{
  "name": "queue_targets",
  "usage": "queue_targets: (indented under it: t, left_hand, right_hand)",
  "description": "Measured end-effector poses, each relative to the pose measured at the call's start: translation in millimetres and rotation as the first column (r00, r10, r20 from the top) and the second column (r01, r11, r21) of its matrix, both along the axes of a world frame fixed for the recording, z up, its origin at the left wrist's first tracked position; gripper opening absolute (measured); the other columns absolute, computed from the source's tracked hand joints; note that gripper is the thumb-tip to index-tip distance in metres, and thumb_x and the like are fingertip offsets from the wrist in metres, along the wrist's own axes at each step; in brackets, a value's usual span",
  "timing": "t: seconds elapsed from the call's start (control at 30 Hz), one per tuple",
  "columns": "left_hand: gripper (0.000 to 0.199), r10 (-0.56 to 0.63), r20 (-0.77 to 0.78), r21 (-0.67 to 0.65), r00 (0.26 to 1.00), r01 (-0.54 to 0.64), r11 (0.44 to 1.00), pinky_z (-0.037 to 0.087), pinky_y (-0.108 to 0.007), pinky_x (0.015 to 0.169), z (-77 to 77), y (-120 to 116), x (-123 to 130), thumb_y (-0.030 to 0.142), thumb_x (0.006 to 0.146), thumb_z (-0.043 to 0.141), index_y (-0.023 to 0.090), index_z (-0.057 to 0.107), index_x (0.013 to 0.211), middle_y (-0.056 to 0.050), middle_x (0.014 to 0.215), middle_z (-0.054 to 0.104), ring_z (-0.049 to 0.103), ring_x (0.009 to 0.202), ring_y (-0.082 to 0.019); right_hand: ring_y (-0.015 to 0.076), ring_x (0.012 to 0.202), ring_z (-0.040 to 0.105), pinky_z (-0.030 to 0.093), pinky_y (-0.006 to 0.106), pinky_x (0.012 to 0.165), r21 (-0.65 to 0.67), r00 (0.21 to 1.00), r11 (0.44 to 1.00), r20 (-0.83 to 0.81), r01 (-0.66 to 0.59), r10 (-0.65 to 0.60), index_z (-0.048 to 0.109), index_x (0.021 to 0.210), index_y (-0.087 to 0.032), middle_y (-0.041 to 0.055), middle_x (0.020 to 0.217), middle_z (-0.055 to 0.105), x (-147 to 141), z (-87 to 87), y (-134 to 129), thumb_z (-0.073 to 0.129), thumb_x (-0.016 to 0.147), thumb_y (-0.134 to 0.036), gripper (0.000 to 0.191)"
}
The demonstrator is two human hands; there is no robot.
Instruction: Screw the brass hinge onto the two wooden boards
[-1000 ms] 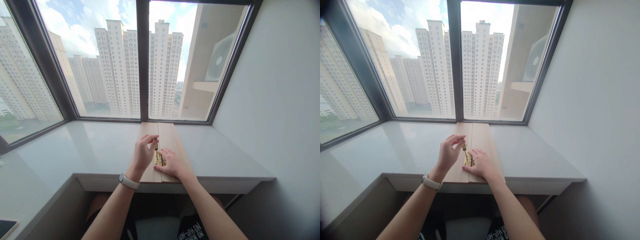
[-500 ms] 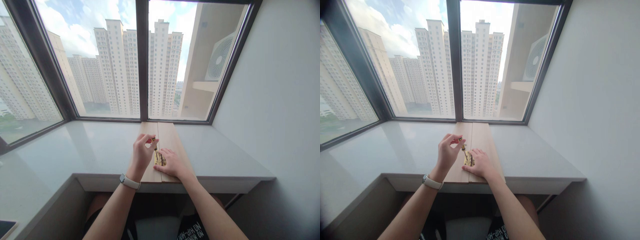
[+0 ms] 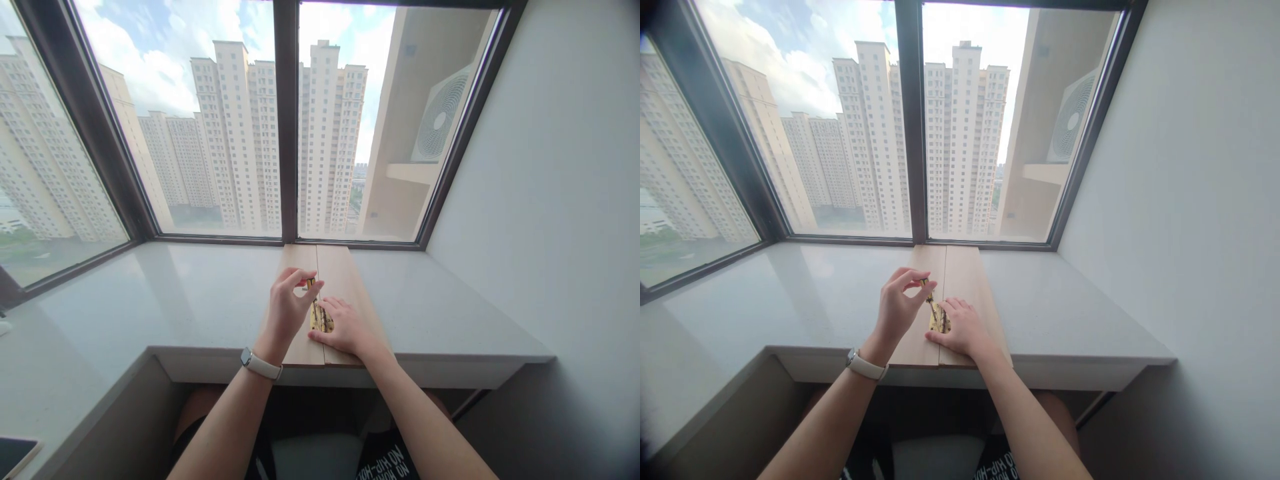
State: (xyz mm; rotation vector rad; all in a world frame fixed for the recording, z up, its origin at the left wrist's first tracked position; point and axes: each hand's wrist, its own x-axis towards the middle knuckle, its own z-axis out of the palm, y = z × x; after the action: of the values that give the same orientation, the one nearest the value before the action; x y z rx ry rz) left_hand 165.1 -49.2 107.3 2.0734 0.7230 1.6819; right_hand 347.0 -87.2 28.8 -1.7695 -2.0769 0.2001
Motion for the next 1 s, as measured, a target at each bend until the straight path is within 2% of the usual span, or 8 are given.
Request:
queue_targets:
  t: [0.1,0.27,0.47,0.67,0.87,1.0]
  left_hand:
    - [0.013,0.042,0.002,-0.008,0.999,-0.042,0.999,0.063,-0.032,0.077,-0.6,1.4,0.2,0.031,0.091,0.072,0.02,0.075,0.097,-0.006,0.095,0.067,0.068,0.079,-0.016]
    - [0.011,0.047,-0.003,-0.018,0.999,-0.047,0.999,0.063,-0.03,0.075,-0.4,3.2,1.7,0.028,0.092,0.07,0.019,0.075,0.098,-0.005,0.092,0.067,0.068,0.076,-0.014]
    - [0.013,-0.016,-0.005,-0.02,1.0,0.016,1.0,0.064,-0.031,0.078,0.0,1.0,1.8,0.028,0.093,0.067,0.021,0.075,0.101,-0.005,0.093,0.069,0.07,0.082,-0.016]
    - [0.017,-0.077,0.009,-0.096,0.997,0.077,0.992,0.065,-0.034,0.084,-4.8,2.0,4.7,0.026,0.095,0.065,0.021,0.071,0.11,-0.006,0.102,0.074,0.073,0.091,-0.018]
    - [0.018,-0.029,-0.021,-0.035,0.999,0.028,0.999,0.065,-0.033,0.078,-2.8,2.2,4.7,0.032,0.089,0.074,0.02,0.072,0.102,-0.006,0.102,0.07,0.07,0.083,-0.017]
    - [0.012,-0.002,-0.017,-0.049,1.0,0.001,0.999,0.064,-0.032,0.077,-0.9,2.3,5.1,0.027,0.091,0.072,0.02,0.073,0.1,-0.005,0.095,0.068,0.069,0.08,-0.015]
  right_hand:
    - [0.0343,0.146,0.037,0.024,0.05,0.122,-0.003,1.0,1.0,0.002,-0.005,0.005,0.05,0.15,-0.023,0.0133,0.156,0.046,-0.7,1.0,0.1,0.06,0.075,-0.082,0.096]
    - [0.0343,0.147,0.035,0.023,0.05,0.122,-0.015,1.0,1.0,-0.007,-0.009,0.009,0.049,0.151,-0.022,0.0136,0.157,0.045,0.1,1.7,-0.1,0.06,0.075,-0.083,0.098]
    - [0.035,0.146,0.036,0.025,0.05,0.122,-0.007,1.0,1.0,-0.006,-0.005,0.005,0.052,0.149,-0.023,0.0126,0.157,0.046,1.4,-0.2,0.4,0.059,0.075,-0.084,0.095]
    - [0.035,0.145,0.037,0.026,0.05,0.121,0.006,1.0,1.0,0.003,-0.007,0.007,0.05,0.15,-0.023,0.013,0.156,0.047,1.7,-1.3,0.7,0.06,0.075,-0.083,0.096]
    - [0.0353,0.146,0.036,0.025,0.05,0.121,0.002,1.0,1.0,0.005,-0.012,0.012,0.05,0.15,-0.022,0.0135,0.157,0.045,2.3,-0.7,0.8,0.057,0.076,-0.085,0.097]
    - [0.0345,0.146,0.037,0.025,0.05,0.122,0.014,1.0,1.0,0.009,-0.02,0.02,0.05,0.15,-0.022,0.0132,0.157,0.046,2.8,-0.5,0.1,0.057,0.076,-0.085,0.098]
